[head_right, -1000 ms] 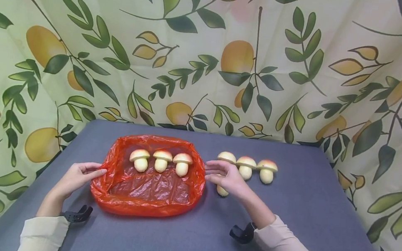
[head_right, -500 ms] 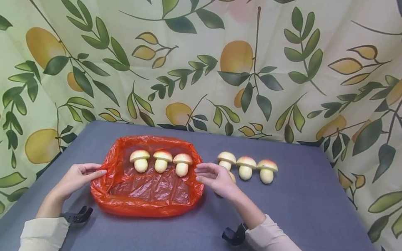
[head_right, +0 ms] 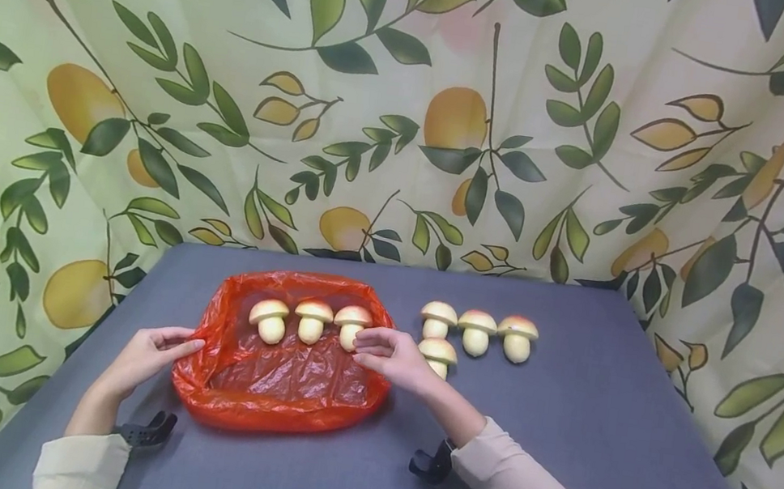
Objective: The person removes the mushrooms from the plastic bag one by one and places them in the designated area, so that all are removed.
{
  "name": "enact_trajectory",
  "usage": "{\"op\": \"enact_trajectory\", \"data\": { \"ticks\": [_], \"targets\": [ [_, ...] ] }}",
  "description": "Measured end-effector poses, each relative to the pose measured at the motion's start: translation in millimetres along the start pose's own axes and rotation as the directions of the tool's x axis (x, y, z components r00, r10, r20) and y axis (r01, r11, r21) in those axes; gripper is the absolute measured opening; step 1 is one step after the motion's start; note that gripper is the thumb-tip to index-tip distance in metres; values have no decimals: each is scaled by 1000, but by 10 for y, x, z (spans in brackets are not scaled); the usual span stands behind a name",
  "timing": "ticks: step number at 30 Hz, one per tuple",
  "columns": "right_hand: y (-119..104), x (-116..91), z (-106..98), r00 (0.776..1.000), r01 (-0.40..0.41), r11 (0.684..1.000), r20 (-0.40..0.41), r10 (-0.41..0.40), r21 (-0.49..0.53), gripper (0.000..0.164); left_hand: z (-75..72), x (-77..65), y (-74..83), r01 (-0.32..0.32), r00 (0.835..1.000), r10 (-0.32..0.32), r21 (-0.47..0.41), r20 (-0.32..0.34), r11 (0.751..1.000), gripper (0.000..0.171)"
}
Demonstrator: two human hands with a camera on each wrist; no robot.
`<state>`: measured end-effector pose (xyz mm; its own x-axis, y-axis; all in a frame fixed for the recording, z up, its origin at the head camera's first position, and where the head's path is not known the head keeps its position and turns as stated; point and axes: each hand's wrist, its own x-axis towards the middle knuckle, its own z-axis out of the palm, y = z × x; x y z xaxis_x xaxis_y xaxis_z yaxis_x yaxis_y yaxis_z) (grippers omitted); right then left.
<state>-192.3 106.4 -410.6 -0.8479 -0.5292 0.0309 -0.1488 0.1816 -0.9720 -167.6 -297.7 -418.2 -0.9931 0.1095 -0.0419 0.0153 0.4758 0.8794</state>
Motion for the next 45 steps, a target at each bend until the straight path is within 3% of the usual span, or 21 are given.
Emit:
{"op": "enact_trajectory", "data": {
  "ticks": [10,19,33,45],
  "targets": [
    [75,134,175,1000,-22,999,10,22,-27,46,4,7,-6,14,1000,-14,-1,-10,1000,40],
    [26,305,222,997,-19,991,-82,8,-129,54,-5,1,-6,14,1000,-14,-9,-2,1000,41],
    [-27,495,272,983,-1,931,-173,-67,-364,52,-10,25,45,16,1000,-16,-5,-7,1000,40],
    [-49,577,290,981,-78,934,-192,11,-349,53,7,20,45,24,1000,-24,-3,-6,1000,41]
  ]
}}
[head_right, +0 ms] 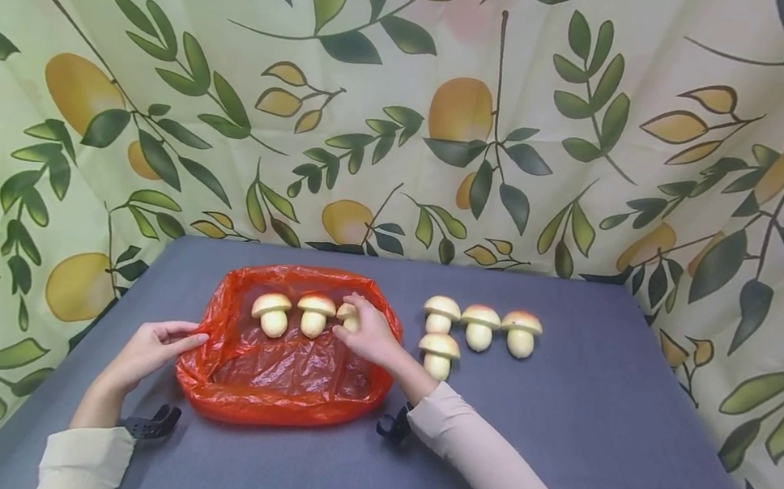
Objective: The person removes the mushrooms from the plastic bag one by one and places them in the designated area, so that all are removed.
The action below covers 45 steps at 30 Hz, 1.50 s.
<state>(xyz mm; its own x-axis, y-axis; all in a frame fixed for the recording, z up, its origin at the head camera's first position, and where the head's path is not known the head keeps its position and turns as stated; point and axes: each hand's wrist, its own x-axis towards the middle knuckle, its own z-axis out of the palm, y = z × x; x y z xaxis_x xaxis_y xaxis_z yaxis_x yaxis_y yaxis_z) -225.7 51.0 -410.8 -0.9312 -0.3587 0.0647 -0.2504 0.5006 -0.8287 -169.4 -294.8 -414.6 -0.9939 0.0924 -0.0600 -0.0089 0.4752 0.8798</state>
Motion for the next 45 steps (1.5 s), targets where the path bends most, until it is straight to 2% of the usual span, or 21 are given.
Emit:
{"op": "enact_trajectory", "data": {
  "ticks": [9,22,31,36,45],
  "targets": [
    [29,-36,27,999,49,996,15,-48,-69,54,9,7,1,4,1000,-4,4,-7,1000,41],
    [13,-137,85,992,129,988,0,-130,-86,50,-1,19,-2,7,1000,-7,-6,14,1000,41],
    [-2,-119,254,998,53,992,-34,-57,-112,59,14,14,1,1,1000,-1,-1,10,1000,41],
    [38,-98,312,999,-4,996,-49,0,-86,59,24,14,3,1,1000,-1,-3,8,1000,41],
    [109,-34,346,998,-50,998,-50,48,-33,55,9,12,-7,-13,1000,13,5,5,1000,40]
  ]
}}
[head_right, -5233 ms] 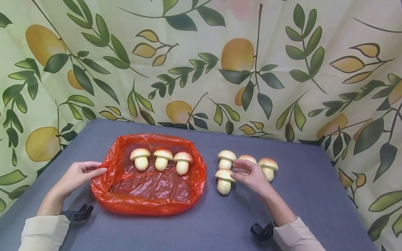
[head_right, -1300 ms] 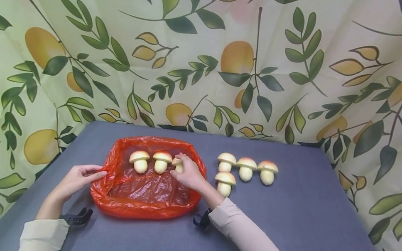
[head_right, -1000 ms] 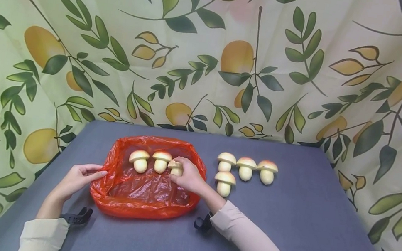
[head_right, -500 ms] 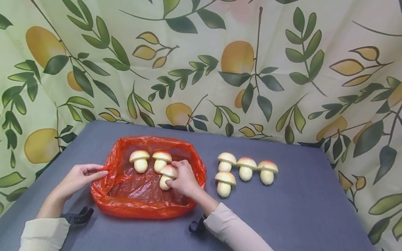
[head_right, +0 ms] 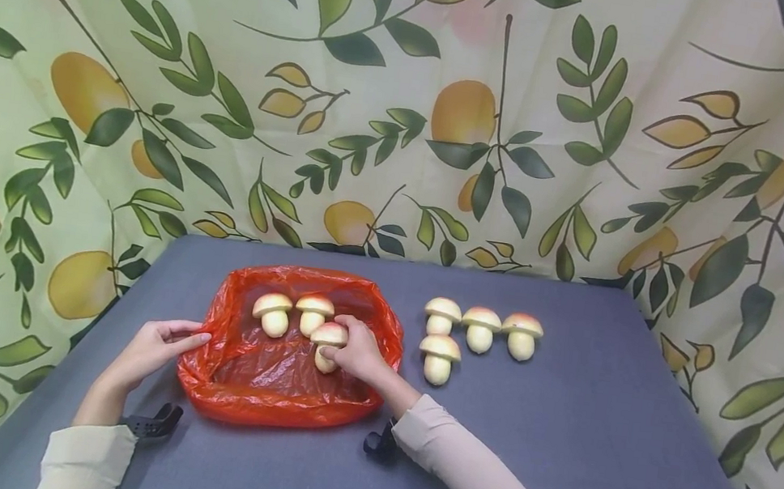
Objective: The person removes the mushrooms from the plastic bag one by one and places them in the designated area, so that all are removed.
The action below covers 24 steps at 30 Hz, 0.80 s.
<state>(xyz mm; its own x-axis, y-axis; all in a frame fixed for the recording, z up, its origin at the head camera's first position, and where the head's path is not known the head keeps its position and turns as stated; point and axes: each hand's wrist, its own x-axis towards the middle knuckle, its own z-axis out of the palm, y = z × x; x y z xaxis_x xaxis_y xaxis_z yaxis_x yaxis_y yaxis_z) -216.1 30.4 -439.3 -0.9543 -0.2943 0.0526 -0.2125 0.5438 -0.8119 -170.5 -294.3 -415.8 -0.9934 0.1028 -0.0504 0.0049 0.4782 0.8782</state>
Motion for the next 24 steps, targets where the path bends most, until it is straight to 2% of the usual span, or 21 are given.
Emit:
{"op": "enact_trajectory", "data": {
  "ticks": [4,5,9,16,24],
  "targets": [
    [36,18,9,1000,-12,1000,4,12,12,53,-7,-6,-4,2,1000,-2,2,1,1000,40],
    [124,50,39,1000,19,1000,3,-19,1,52,-8,-6,-5,3,1000,-3,2,0,1000,40],
    [164,59,40,999,53,999,7,-53,5,48,-8,-5,-2,8,1000,-8,-1,-3,1000,40],
    [26,3,31,999,-37,999,-1,37,27,46,1,3,-19,2,1000,-2,-14,-4,1000,41],
    [14,-10,29,1000,-7,999,-10,8,33,45,15,15,-34,-1,1000,0,-30,-18,1000,40]
  ]
}}
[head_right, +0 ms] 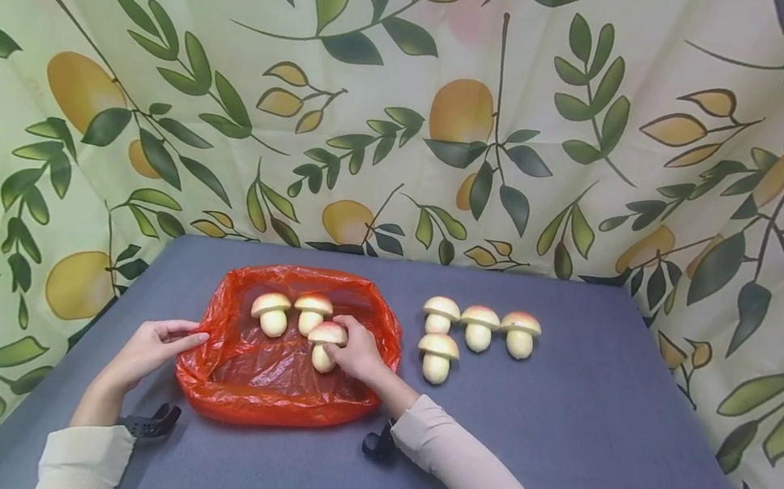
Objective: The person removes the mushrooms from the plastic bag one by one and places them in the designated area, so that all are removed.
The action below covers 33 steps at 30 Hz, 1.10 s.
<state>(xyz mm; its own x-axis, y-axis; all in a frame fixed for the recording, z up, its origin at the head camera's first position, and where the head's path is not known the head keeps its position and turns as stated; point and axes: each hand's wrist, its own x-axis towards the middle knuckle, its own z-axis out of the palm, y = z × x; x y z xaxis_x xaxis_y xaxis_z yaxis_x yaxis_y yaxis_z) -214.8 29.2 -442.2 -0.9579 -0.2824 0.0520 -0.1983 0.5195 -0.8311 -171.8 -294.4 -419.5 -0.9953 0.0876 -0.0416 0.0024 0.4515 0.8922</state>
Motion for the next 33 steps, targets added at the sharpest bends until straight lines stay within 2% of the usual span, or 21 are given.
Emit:
{"op": "enact_trajectory", "data": {
  "ticks": [13,22,33],
  "targets": [
    [-63,-30,-48,1000,3,999,16,-3,34,44,-17,-7,29,10,1000,-10,7,13,1000,41],
    [-74,-36,-104,999,39,998,3,-39,59,44,-13,0,24,10,1000,-10,6,15,1000,41],
    [-126,-90,-187,998,52,996,28,-55,79,45,-19,-2,26,17,1000,-17,30,19,999,40]
  ]
}}
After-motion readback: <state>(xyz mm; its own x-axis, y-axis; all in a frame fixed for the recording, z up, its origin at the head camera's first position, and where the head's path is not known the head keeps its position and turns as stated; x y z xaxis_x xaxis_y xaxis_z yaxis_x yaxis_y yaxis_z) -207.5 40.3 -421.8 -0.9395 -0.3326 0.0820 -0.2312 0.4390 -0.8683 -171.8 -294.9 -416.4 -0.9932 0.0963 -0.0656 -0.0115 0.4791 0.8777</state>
